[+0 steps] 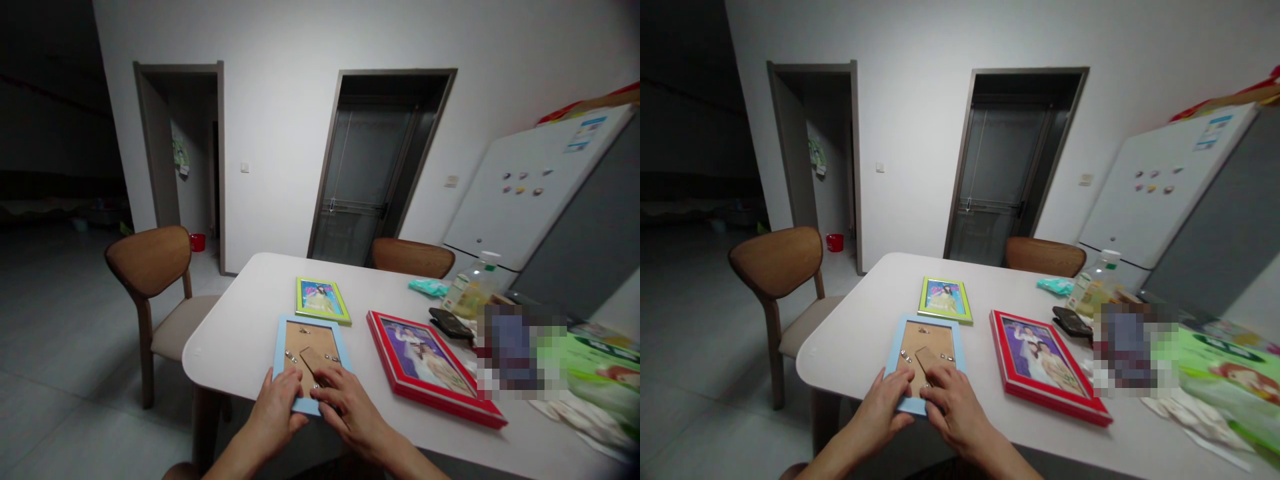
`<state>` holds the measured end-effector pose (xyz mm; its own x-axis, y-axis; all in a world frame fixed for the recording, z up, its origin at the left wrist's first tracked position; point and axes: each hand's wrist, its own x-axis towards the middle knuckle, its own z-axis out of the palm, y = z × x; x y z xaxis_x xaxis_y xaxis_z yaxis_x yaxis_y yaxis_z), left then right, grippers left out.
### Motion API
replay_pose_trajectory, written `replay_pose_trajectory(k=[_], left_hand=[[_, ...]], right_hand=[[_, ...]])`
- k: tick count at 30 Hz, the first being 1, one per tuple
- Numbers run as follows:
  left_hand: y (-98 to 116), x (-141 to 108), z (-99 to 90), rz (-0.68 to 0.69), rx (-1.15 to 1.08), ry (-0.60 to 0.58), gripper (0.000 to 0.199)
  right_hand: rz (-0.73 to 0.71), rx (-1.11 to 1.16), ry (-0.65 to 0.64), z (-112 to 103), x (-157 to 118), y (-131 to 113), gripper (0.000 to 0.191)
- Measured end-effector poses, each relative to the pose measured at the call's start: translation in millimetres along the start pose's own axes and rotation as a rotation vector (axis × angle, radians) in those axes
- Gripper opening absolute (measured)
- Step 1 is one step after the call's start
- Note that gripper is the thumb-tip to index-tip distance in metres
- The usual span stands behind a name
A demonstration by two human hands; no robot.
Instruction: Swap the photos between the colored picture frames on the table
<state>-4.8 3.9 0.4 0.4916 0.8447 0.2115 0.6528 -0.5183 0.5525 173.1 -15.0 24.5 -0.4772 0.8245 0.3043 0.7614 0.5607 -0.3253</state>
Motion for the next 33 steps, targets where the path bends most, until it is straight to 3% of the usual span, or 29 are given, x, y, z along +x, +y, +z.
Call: replay_pose_trajectory(k=[6, 10, 16, 24, 28, 33], left_hand=[[1.8, 0.1, -0.5, -0.013, -0.007, 0.009, 0.037], [1.3, 1.1, -0.2, -0.023, -0.007, 0.002, 0.044], [2.2, 0.2, -2.2, -0.016, -0.029, 0.015, 0.035], [-1.6, -0.3, 1.5, -0.014, -0.053, 0.035, 0.051], [-2.7, -1.0, 2.6, -0.016, -0.045, 0.032, 0.049], [-2.7, -1.6, 3.3, -0.020, -0.031, 0.025, 0.053]], right_hand=[[0.110, -0.008, 0.003, 10.2, 10.3, 13.8, 0.020], [0.194, 0.006, -0.009, 15.6, 23.2, 16.2, 0.012], [0.068, 0.002, -0.028, 8.3, 16.4, 12.4, 0.018], [0.050, 0.044, 0.011, 6.3, 11.7, 12.7, 0.022], [0.112, 0.106, 0.056, 12.0, 31.9, 14.4, 0.026], [0.147, -0.015, 0.060, 26.3, 68.9, 15.9, 0.025]])
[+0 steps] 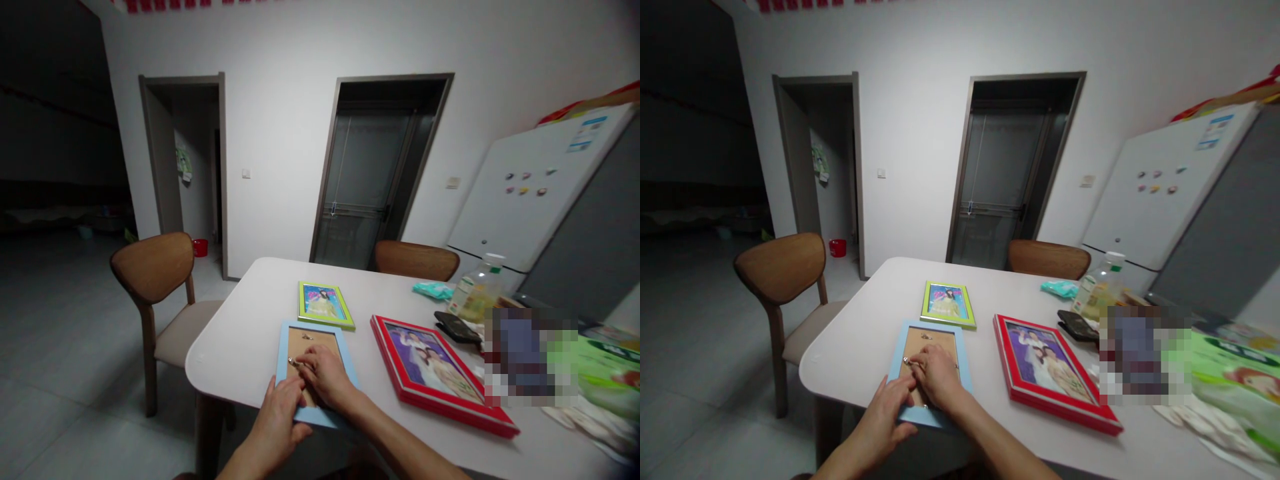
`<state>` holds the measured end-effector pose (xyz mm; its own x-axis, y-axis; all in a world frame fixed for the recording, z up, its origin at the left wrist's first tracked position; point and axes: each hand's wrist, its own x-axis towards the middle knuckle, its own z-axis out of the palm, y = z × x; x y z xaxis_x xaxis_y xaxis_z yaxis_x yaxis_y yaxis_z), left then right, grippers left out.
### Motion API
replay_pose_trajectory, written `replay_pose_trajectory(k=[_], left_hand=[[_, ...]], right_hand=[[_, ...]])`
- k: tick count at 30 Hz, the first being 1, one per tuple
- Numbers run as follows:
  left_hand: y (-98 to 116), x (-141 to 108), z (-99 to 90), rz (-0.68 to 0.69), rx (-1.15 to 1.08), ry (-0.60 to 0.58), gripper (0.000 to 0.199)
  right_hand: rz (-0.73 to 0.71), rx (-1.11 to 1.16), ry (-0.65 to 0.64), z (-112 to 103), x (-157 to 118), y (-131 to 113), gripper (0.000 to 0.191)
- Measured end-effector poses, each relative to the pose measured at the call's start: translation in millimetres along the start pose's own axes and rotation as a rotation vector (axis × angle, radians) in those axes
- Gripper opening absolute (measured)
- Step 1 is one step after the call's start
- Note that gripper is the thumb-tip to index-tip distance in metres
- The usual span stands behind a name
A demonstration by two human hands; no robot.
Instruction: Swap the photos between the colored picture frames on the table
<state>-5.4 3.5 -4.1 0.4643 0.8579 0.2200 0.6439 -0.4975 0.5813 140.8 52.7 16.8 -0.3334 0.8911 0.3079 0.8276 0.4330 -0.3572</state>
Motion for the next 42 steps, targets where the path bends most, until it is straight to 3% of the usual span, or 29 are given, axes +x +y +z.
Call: replay_pose_trajectory(k=[4, 11, 16, 22, 26, 35, 38, 42], left_hand=[[-1.8, -0.4, 1.7, 0.011, 0.003, 0.009, 0.051], [-2.0, -0.9, 1.3, 0.029, -0.011, 0.024, 0.044], [0.1, -1.0, -0.6, 0.009, -0.028, 0.006, 0.049], [1.6, -0.7, -1.7, 0.021, -0.020, 0.024, 0.029], [1.0, -0.7, -1.2, 0.023, -0.020, 0.033, 0.027], [2.2, -0.8, -1.6, 0.029, -0.029, 0.031, 0.027], [2.9, -0.6, -1.3, 0.020, -0.029, 0.035, 0.037], [3.4, -1.2, -0.4, 0.009, -0.042, 0.013, 0.059]], right_hand=[[-0.030, -0.009, -0.016, 11.2, 13.8, -1.4, 0.022], [-0.039, 0.012, -0.010, 15.0, 11.5, -2.9, 0.020], [0.042, 0.026, 0.030, 15.5, 15.6, -3.7, 0.018], [0.127, 0.013, 0.085, 20.8, 16.1, -8.3, 0.019], [0.166, 0.003, 0.112, 24.3, 15.3, -9.4, 0.019], [0.053, 0.035, -0.017, 17.5, 18.2, -8.6, 0.019], [0.066, 0.049, -0.021, 15.3, 20.4, -1.5, 0.018], [0.208, 0.039, 0.072, 14.1, 33.7, 22.6, 0.023]])
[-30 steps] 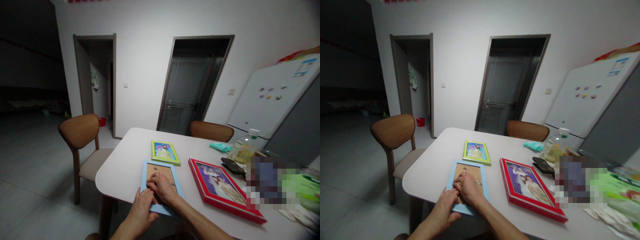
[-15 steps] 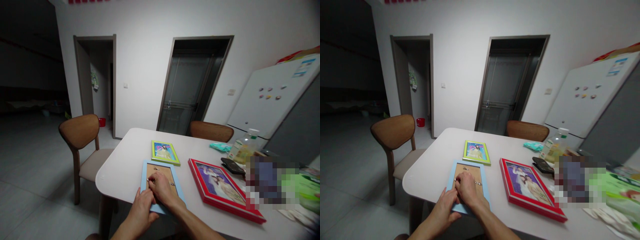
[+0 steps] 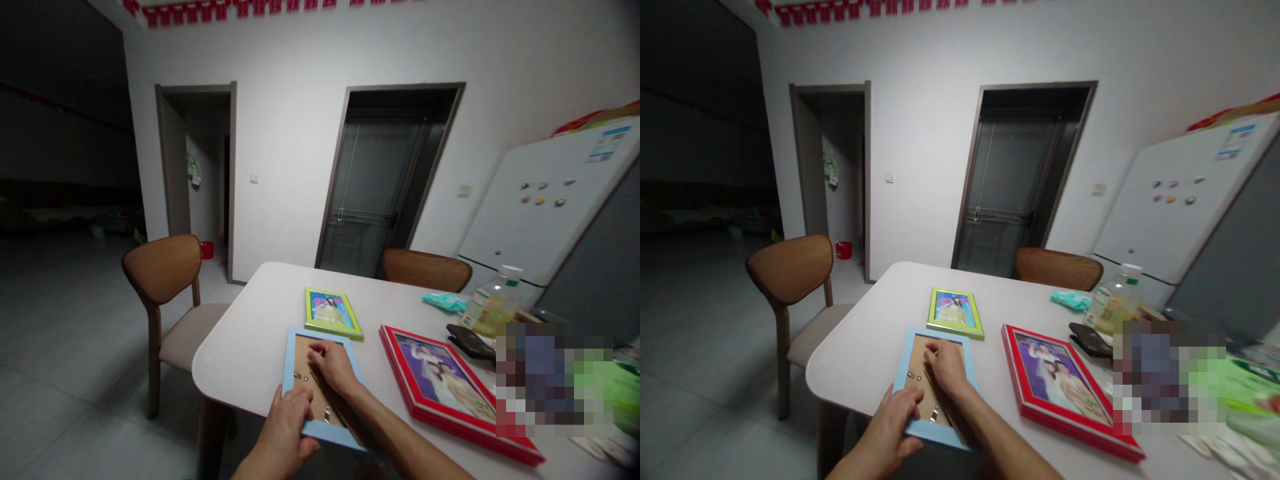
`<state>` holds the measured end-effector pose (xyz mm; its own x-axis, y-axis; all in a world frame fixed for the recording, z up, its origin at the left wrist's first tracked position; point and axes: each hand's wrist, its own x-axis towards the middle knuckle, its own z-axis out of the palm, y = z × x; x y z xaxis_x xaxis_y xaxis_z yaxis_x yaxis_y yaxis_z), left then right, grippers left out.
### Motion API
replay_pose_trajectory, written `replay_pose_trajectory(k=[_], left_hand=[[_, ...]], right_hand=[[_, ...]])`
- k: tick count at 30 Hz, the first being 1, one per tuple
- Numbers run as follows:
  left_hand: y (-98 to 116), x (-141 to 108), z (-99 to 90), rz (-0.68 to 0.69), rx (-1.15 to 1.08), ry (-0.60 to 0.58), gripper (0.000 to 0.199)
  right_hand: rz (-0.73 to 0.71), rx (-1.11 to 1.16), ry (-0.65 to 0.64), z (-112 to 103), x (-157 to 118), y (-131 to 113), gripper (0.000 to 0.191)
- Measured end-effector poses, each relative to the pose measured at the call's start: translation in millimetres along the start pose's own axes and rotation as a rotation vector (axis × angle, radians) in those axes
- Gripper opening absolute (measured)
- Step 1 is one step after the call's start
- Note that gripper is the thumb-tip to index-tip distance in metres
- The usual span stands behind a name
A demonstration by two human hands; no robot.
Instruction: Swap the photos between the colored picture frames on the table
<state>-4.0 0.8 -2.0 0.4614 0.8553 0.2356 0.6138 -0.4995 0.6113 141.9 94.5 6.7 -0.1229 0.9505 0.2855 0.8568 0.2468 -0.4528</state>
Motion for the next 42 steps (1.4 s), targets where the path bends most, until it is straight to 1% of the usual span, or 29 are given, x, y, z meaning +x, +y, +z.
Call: replay_pose_trajectory(k=[2, 4, 9, 11, 14, 16, 20, 25, 30, 32, 35, 38, 42], left_hand=[[0.4, -0.6, 0.0, -0.007, 0.003, -0.011, 0.062], [1.4, -1.2, -0.5, -0.017, 0.012, -0.021, 0.064], [7.0, -4.6, -2.9, -0.044, 0.030, -0.036, 0.060], [9.2, -6.8, -3.4, -0.051, 0.024, -0.029, 0.056], [9.1, -9.6, -1.8, -0.068, 0.010, -0.010, 0.054], [6.6, -10.6, 1.2, -0.083, 0.008, 0.000, 0.057], [0.9, -10.5, 7.8, -0.085, 0.026, 0.022, 0.063], [1.4, -7.7, 8.4, -0.114, 0.085, -0.006, 0.066], [7.6, -9.4, 5.6, -0.130, 0.123, -0.006, 0.064], [12.0, -8.9, 6.0, -0.121, 0.162, -0.013, 0.060], [19.9, -4.0, 8.8, -0.092, 0.225, -0.072, 0.053], [25.7, 2.7, 11.3, -0.092, 0.217, -0.138, 0.056], [27.8, 6.5, 12.1, -0.101, 0.178, -0.142, 0.061]], right_hand=[[0.077, -0.016, 0.032, 1.4, 11.7, 10.5, 0.022], [0.140, -0.037, 0.036, 4.1, 22.2, 17.9, 0.018], [0.276, -0.102, -0.002, 10.7, 41.8, 26.4, 0.013], [0.312, -0.126, -0.036, 12.1, 48.1, 28.7, 0.014], [0.341, -0.154, -0.069, 13.3, 53.8, 31.3, 0.024], [0.349, -0.166, -0.063, 13.2, 53.7, 31.4, 0.024], [0.336, -0.171, -0.006, 11.7, 46.0, 28.2, 0.015], [0.320, -0.161, 0.037, 10.6, 37.8, 30.1, 0.020], [0.285, -0.119, -0.002, 11.0, 38.6, 38.9, 0.021], [0.278, -0.106, -0.024, 11.3, 39.2, 40.5, 0.023], [0.281, -0.101, -0.065, 11.6, 39.9, 40.3, 0.025], [0.298, -0.108, -0.095, 11.3, 40.3, 38.8, 0.025], [0.316, -0.117, -0.119, 10.5, 40.2, 36.8, 0.024]])
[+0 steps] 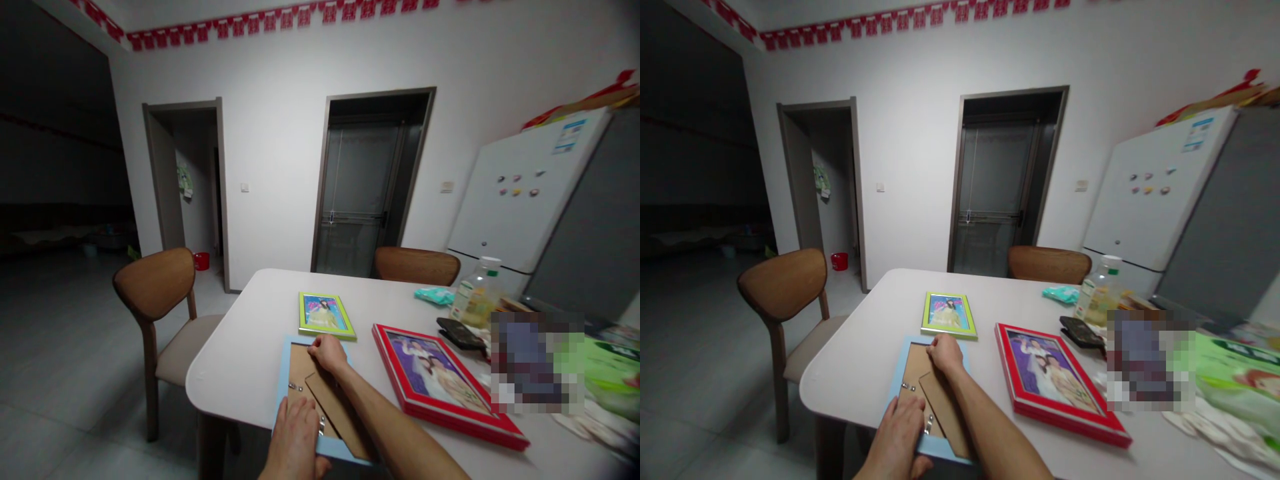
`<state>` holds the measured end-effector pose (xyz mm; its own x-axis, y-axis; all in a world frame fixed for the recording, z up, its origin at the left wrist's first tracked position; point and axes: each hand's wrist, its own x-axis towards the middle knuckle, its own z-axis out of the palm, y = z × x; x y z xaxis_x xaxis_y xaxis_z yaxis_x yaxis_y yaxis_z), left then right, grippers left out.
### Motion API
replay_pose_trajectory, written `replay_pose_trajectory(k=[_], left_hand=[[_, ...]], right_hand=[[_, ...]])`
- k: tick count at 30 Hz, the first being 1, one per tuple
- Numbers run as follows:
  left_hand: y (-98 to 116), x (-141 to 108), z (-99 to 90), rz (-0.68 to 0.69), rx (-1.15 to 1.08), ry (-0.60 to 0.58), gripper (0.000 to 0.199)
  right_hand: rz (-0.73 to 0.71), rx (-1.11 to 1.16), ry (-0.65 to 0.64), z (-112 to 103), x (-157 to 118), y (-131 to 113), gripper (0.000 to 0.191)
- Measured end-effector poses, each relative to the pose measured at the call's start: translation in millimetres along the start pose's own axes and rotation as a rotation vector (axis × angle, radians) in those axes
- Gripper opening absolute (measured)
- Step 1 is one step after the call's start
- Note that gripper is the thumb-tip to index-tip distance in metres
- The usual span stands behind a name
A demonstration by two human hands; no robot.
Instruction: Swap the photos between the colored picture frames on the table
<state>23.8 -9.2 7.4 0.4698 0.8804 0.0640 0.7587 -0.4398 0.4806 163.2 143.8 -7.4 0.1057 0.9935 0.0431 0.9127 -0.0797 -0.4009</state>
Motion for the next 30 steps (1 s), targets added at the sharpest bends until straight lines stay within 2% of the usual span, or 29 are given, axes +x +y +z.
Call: replay_pose_trajectory(k=[9, 20, 27, 30], left_hand=[[0.3, -4.4, 0.1, -0.002, -0.051, 0.045, 0.067], [-1.5, -5.9, 4.0, 0.003, -0.058, 0.092, 0.066], [-1.1, -5.7, 4.5, 0.015, -0.058, 0.090, 0.066], [0.7, -5.3, 1.8, 0.004, -0.064, 0.095, 0.065]], right_hand=[[0.058, -0.048, -0.008, -2.2, 2.3, -7.8, 0.024], [0.033, 0.010, -0.023, -3.0, 1.3, 1.7, 0.025], [0.053, 0.050, 0.003, -2.5, -2.9, -1.6, 0.017], [0.082, 0.027, -0.006, -1.4, -0.3, -3.6, 0.021]])
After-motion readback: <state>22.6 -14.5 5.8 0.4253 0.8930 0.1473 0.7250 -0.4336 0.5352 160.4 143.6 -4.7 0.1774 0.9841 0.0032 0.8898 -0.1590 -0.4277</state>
